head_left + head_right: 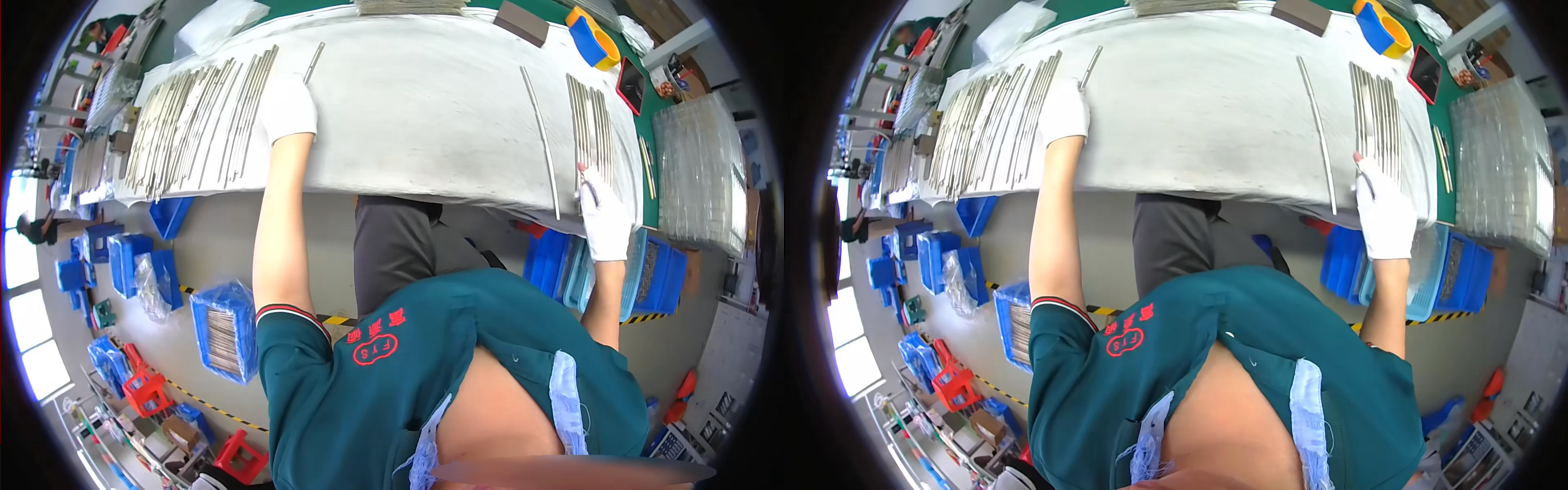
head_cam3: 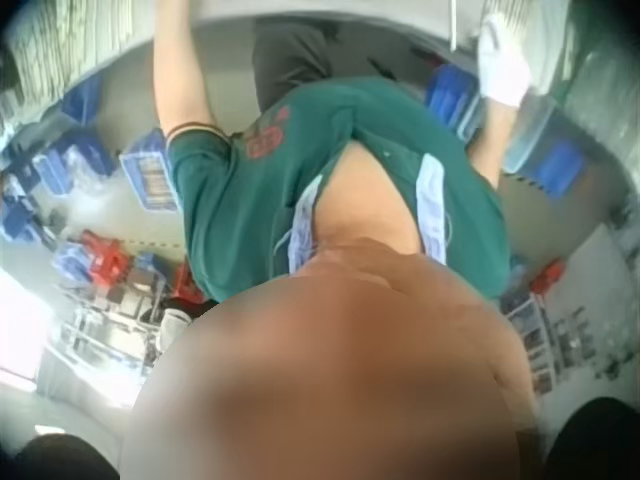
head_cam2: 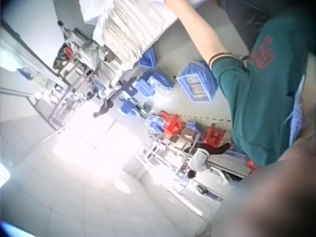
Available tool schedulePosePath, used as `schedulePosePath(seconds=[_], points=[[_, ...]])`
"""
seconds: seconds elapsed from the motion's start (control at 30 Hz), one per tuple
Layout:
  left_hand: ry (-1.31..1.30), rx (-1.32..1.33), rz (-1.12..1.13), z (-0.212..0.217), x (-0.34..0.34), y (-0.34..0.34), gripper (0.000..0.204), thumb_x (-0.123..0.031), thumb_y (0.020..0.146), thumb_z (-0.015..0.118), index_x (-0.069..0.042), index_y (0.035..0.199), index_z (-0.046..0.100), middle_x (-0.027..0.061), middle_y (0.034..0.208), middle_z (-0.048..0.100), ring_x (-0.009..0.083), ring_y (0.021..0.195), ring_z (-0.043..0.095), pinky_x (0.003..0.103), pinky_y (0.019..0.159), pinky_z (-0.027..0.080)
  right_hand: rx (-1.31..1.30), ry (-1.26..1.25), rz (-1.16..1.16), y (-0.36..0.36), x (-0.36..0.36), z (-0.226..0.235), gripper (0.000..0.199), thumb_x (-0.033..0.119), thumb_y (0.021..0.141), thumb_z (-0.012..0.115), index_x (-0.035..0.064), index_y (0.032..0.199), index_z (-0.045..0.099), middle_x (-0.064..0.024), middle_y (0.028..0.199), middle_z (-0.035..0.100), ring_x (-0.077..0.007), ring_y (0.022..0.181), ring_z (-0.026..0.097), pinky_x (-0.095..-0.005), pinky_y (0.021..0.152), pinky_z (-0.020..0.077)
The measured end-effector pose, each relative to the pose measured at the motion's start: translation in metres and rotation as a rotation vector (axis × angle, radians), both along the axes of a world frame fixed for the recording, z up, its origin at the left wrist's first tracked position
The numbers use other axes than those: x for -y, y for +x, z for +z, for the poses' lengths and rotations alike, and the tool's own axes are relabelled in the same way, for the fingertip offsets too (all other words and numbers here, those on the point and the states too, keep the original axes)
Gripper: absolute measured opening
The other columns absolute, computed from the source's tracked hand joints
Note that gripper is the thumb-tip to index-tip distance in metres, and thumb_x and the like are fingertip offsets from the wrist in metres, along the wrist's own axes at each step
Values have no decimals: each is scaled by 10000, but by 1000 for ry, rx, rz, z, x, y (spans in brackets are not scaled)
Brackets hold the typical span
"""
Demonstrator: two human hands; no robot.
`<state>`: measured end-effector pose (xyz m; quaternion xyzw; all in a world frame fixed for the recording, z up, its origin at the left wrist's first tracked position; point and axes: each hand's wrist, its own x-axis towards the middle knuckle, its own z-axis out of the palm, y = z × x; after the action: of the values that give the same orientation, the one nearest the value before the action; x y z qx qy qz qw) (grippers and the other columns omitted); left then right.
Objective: Sanding or polishing metal rods using an abrasive block.
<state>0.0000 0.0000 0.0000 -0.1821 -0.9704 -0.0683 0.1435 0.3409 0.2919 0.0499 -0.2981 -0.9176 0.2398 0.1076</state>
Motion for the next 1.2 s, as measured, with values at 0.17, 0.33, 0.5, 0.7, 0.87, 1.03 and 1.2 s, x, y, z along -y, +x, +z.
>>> schedulePosePath(seconds=[0.17,0.33,0.5,0.7,0.87,1.03,1.2], points=[[-16,126,-118,2,-31,31,288,-246,827,435,-62,985,592,218,856,617,376,771,596,448,699,464,-314,-709,52,-34,45,5,308,93,869,470,65,1162,558,3,684,527,-47,579,469,-178,557,392],[780,563,-213,4,-55,111,274,-164,878,386,-32,1081,512,107,660,569,220,550,549,327,514,448,-249,-745,190,-66,69,-10,310,132,897,455,43,1179,549,-13,679,541,-56,609,470,-193,592,401],[1244,1204,-146,28,-35,142,310,-126,913,361,-17,1180,473,-13,664,499,18,428,336,174,370,294,-406,-757,49,-65,33,-23,296,101,900,437,54,1165,561,6,692,548,-42,603,445,-176,571,375],[1202,1167,-152,35,-32,149,388,-272,946,404,-43,1257,440,-26,609,445,22,390,288,166,341,236,-358,-745,52,-54,29,-17,465,103,902,419,129,1363,359,8,722,566,-35,579,427,-175,555,381],[1217,1317,-48,27,-19,173,341,-286,937,438,-35,1151,523,-22,563,451,22,408,344,166,342,267,30,-672,156,-45,66,6,506,153,868,438,216,1362,347,-34,649,606,-126,506,542,-254,587,476],[1107,1432,36,25,-1,205,283,-278,932,450,-29,950,583,-17,606,504,17,439,414,159,326,307,220,-273,468,-33,75,-14,481,181,852,432,217,1330,398,-38,650,619,-203,509,575,-308,555,481],[955,1484,58,21,-2,211,385,-360,929,451,-5,906,599,-32,532,438,28,390,370,164,326,275,315,-44,518,-31,85,-24,462,230,883,428,268,1340,366,-37,656,615,-224,548,594,-319,566,484]])
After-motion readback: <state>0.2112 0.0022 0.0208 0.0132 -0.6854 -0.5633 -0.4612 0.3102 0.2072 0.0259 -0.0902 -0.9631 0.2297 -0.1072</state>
